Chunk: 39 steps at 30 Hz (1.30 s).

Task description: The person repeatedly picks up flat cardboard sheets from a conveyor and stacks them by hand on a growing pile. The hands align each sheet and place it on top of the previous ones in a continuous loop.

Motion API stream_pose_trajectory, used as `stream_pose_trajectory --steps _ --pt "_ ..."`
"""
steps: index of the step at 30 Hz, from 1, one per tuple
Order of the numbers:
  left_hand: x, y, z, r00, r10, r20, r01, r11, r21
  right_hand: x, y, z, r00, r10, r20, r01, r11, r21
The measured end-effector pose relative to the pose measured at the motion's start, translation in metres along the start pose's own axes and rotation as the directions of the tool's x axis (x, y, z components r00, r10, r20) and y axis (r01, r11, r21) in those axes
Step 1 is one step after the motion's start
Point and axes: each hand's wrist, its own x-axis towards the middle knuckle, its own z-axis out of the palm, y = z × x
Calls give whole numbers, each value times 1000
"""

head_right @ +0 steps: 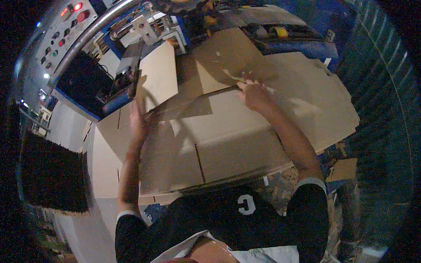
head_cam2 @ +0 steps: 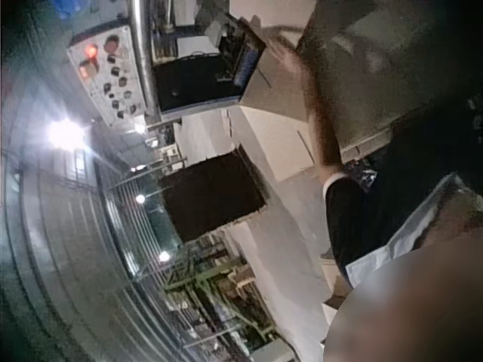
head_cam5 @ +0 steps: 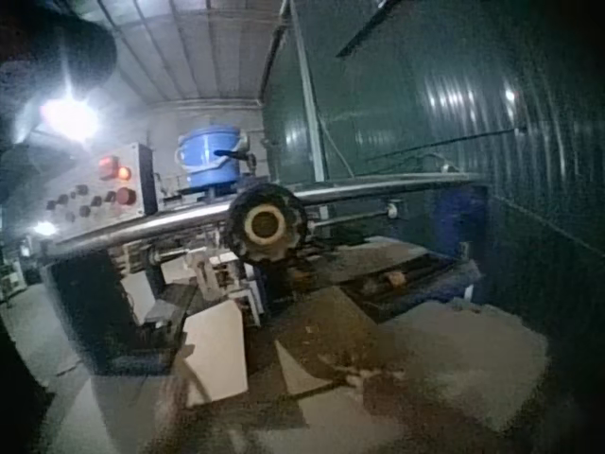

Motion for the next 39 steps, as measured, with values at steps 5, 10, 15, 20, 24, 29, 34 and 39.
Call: stream_pose_trajectory --steps 5,10,15,20,24,29,34,39 --pt "-106 -20 -103 860 -471 -198 471 881 -49 -116 -54 -128 951 -183 -249 308 629 714" --pt "-211 -64 -154 313 -835 -452 863 449 -232 -176 -114 -188 593 -563 -576 771 190 608" --pt "-225 -56 -164 320 -764 -560 907 417 -51 -194 -122 -194 464 -581 -669 881 221 419" --pt "-212 -49 -169 276 -881 -384 866 401 -299 -228 -99 -177 330 -417 -847 845 530 68" --pt "-220 -73 -189 360 -824 -436 901 428 -65 -238 -31 -122 420 301 -856 -205 950 234" --pt "-224 -79 -251 833 -94 -545 145 988 52 -238 57 -19 304 896 -325 -927 356 116" --pt "-197 -98 -298 470 -712 -521 125 638 -760 -232 93 5 306 786 -537 -880 449 156" --pt "-203 -122 -259 316 -882 -350 544 471 -694 -196 105 -33 196 887 -419 97 408 908"
